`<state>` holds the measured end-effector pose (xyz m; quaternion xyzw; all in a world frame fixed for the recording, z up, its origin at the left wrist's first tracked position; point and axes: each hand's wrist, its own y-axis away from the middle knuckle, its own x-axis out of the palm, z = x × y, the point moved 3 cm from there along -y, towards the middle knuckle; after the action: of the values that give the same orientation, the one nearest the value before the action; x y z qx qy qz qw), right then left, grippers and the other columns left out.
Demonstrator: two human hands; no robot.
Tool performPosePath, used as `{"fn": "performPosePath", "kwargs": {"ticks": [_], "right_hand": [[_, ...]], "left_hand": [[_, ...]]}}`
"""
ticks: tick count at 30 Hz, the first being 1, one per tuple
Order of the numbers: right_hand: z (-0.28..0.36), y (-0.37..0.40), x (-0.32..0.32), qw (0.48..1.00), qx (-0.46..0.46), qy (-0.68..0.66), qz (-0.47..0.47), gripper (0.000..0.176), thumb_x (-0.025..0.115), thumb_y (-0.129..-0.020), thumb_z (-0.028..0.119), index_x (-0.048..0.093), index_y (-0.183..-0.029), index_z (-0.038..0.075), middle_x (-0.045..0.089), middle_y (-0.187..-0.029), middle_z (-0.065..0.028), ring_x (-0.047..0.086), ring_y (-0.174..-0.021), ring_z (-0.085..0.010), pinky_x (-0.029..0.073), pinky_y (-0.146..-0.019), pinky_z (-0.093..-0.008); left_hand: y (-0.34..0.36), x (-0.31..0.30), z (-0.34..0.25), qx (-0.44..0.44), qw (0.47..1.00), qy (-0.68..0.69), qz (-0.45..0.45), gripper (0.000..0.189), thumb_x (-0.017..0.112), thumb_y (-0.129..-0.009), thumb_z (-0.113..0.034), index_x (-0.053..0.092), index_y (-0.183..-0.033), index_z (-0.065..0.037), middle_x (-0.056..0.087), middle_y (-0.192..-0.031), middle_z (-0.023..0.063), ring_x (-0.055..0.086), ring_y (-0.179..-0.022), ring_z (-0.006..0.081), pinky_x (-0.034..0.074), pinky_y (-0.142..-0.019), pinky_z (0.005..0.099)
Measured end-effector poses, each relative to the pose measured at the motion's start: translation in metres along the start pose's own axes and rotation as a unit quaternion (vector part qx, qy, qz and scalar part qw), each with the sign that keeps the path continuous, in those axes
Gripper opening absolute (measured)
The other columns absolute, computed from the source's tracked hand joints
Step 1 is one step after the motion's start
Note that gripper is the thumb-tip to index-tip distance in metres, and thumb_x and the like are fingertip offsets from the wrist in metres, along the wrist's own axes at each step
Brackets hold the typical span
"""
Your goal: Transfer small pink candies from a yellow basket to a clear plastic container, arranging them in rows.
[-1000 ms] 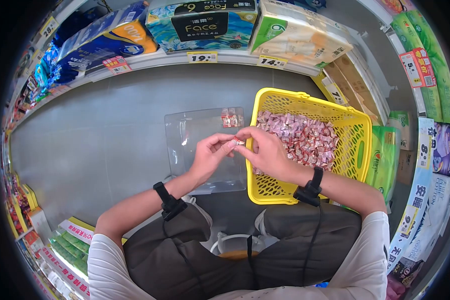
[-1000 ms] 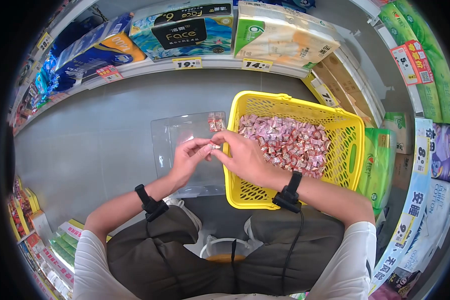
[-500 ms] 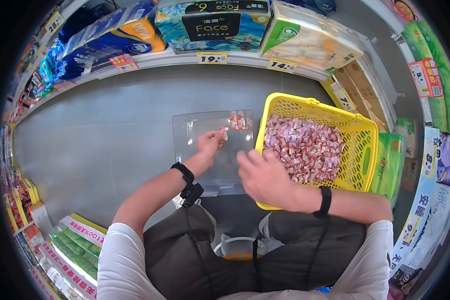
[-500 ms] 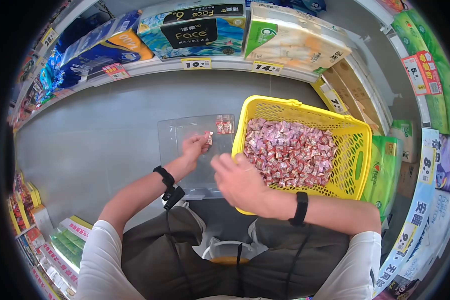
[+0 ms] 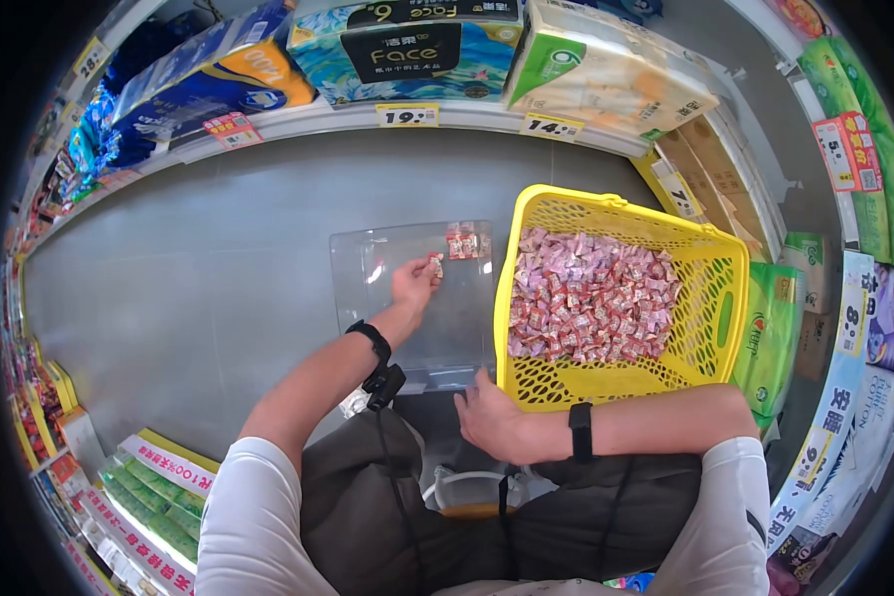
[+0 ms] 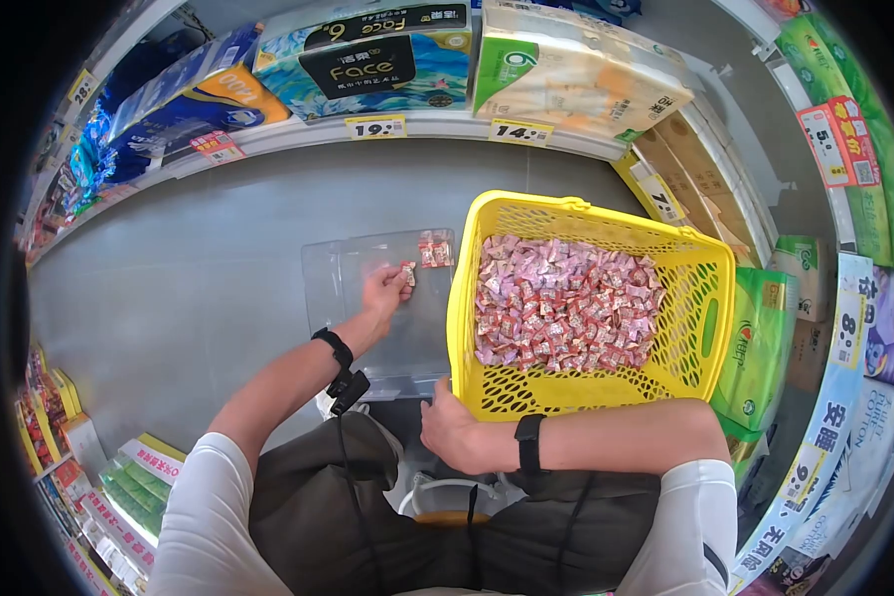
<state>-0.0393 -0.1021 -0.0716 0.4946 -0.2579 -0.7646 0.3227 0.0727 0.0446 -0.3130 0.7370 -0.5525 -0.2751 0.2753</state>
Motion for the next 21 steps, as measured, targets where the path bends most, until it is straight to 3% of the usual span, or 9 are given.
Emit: {"fn": "performPosePath", "kwargs": {"ticks": [2, 6, 8, 12, 14, 18, 21], "right_hand": [[0.003, -0.009, 0.009, 0.978, 0.155, 0.108, -0.083, 0.056, 0.052, -0.095, 0.026, 0.048, -0.144, -0.001, 0.047, -0.147, -0.0281, 0.053, -0.131, -0.0390, 0.036, -0.106, -0.0596], [0.000, -0.015, 0.010, 0.986, 0.133, 0.084, -0.058, 0.067, 0.056, -0.093, 0.029, 0.039, -0.147, -0.007, 0.045, -0.147, -0.0315, 0.050, -0.133, -0.0412, 0.041, -0.102, -0.0577], [0.005, -0.025, 0.012, 0.990, 0.047, 0.059, 0.122, 0.062, 0.059, -0.093, 0.026, 0.044, -0.147, 0.000, 0.049, -0.146, -0.0236, 0.044, -0.135, -0.0476, 0.044, -0.095, -0.0673], [0.011, -0.024, 0.033, 0.998, 0.031, 0.038, 0.048, 0.066, 0.061, -0.091, 0.025, 0.041, -0.147, -0.004, 0.050, -0.143, -0.0261, 0.041, -0.137, -0.0499, 0.042, -0.096, -0.0698], [0.010, -0.015, 0.031, 0.988, 0.029, 0.108, -0.106, 0.067, 0.062, -0.090, 0.025, 0.042, -0.147, -0.003, 0.053, -0.140, -0.0263, 0.043, -0.135, -0.0494, 0.044, -0.094, -0.0709], [0.007, -0.019, 0.026, 0.984, 0.069, 0.131, -0.101, 0.062, 0.059, -0.091, 0.025, 0.046, -0.145, -0.003, 0.052, -0.141, -0.0267, 0.043, -0.136, -0.0474, 0.046, -0.091, -0.0711], [0.008, -0.033, 0.035, 0.993, 0.074, 0.093, -0.025, 0.053, 0.060, -0.090, 0.024, 0.054, -0.137, -0.001, 0.056, -0.137, -0.0231, 0.050, -0.130, -0.0458, 0.048, -0.088, -0.0679]], "left_hand": [[-0.006, -0.001, 0.007, 0.000, 1.000, 0.017, 0.005, 0.022, 0.063, -0.097, -0.008, 0.066, -0.118, 0.001, 0.070, -0.091, 0.0064, 0.064, -0.074, 0.0115, 0.054, -0.066, 0.0247], [-0.002, 0.000, 0.001, 0.000, 1.000, 0.021, 0.008, 0.022, 0.061, -0.097, -0.004, 0.065, -0.118, 0.002, 0.070, -0.096, 0.0083, 0.066, -0.079, 0.0134, 0.055, -0.070, 0.0250], [-0.004, 0.003, -0.002, 0.009, 1.000, 0.020, 0.001, 0.024, 0.056, -0.099, 0.002, 0.063, -0.122, 0.003, 0.069, -0.098, 0.0093, 0.067, -0.087, 0.0133, 0.056, -0.075, 0.0239], [0.003, 0.008, -0.014, 0.066, 0.996, 0.063, -0.012, 0.037, 0.059, -0.096, 0.002, 0.059, -0.133, -0.001, 0.068, -0.105, 0.0113, 0.067, -0.094, 0.0158, 0.056, -0.080, 0.0267], [0.006, 0.006, -0.023, 0.097, 0.979, -0.177, -0.014, 0.052, 0.063, -0.092, 0.002, 0.053, -0.142, -0.008, 0.063, -0.118, 0.0140, 0.067, -0.094, 0.0194, 0.055, -0.085, 0.0307], [0.000, 0.004, -0.008, 0.161, 0.954, -0.250, -0.048, 0.058, 0.064, -0.089, 0.003, 0.052, -0.144, -0.011, 0.052, -0.130, 0.0159, 0.064, -0.098, 0.0219, 0.054, -0.088, 0.0335], [0.007, 0.005, -0.012, 0.184, 0.934, -0.305, -0.010, 0.061, 0.060, -0.088, 0.007, 0.050, -0.145, -0.011, 0.042, -0.136, 0.0160, 0.060, -0.106, 0.0223, 0.053, -0.091, 0.0329]]}}
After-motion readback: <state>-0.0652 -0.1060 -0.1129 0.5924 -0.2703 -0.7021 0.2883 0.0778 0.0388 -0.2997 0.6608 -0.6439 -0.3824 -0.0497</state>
